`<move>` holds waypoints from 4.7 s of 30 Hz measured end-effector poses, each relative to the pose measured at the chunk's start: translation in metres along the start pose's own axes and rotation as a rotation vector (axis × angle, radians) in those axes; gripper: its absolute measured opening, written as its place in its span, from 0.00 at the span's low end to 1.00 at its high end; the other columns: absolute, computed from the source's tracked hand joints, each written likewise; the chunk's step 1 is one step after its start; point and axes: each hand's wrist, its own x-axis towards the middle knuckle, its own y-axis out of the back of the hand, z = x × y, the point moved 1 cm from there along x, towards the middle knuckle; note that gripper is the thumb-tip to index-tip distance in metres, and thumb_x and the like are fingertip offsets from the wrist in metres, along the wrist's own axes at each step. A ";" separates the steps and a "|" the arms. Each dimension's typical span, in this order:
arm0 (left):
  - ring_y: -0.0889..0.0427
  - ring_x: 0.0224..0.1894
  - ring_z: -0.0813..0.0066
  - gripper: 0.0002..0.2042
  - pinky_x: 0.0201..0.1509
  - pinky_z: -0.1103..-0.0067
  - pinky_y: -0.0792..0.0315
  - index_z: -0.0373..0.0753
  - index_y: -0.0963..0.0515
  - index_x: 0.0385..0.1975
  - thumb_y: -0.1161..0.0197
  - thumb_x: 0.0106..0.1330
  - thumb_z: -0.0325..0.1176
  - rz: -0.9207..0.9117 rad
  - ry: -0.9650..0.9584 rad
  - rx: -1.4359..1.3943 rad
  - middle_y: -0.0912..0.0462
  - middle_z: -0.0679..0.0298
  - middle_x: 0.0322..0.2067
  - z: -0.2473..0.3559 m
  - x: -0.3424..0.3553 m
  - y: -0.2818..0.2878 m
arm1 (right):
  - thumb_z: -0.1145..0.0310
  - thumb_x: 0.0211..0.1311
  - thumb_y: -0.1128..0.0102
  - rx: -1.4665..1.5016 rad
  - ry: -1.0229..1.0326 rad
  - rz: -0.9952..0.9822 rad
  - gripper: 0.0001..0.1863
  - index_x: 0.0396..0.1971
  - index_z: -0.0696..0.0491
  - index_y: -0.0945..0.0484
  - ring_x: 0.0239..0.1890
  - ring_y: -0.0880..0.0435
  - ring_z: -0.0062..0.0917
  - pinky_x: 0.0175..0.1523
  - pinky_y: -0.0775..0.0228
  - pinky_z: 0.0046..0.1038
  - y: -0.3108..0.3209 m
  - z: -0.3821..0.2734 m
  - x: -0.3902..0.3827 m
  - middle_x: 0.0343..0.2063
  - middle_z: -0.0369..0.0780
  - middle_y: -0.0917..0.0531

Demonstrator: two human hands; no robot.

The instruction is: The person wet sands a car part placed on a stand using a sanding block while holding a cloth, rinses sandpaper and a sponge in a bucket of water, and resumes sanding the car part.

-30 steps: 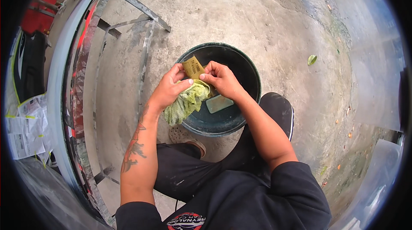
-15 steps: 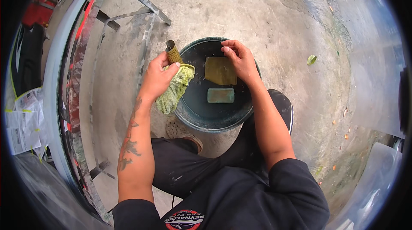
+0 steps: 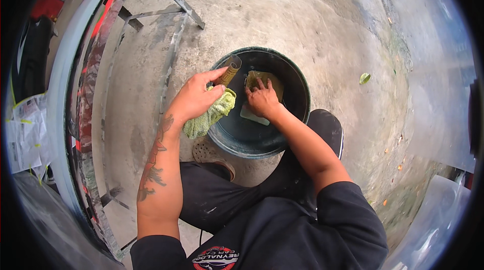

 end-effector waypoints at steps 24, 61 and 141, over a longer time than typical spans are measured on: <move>0.18 0.50 0.53 0.19 0.54 0.65 0.25 0.37 0.23 0.54 0.36 0.64 0.36 -0.004 -0.100 0.314 0.19 0.54 0.47 0.050 -0.038 0.004 | 0.60 0.59 0.41 0.055 0.063 -0.395 0.16 0.44 0.50 0.15 0.51 0.14 0.38 0.50 0.23 0.41 -0.156 -0.048 0.107 0.40 0.46 0.12; 0.13 0.41 0.53 0.20 0.47 0.62 0.22 0.44 0.16 0.49 0.27 0.60 0.47 -0.208 0.238 0.631 0.12 0.53 0.34 0.014 -0.006 -0.039 | 0.75 0.57 0.28 2.024 -0.026 0.196 0.26 0.55 0.56 0.28 0.45 0.16 0.26 0.54 0.22 0.32 0.062 0.060 -0.036 0.44 0.40 0.17; 0.17 0.48 0.72 0.24 0.57 0.77 0.27 0.27 0.23 0.56 0.36 0.63 0.37 -0.374 0.286 -0.392 0.15 0.58 0.48 -0.012 0.017 -0.042 | 0.53 0.71 0.36 1.920 -0.122 0.272 0.16 0.34 0.53 0.20 0.20 0.28 0.12 0.23 0.38 0.20 0.079 0.064 -0.051 0.22 0.30 0.22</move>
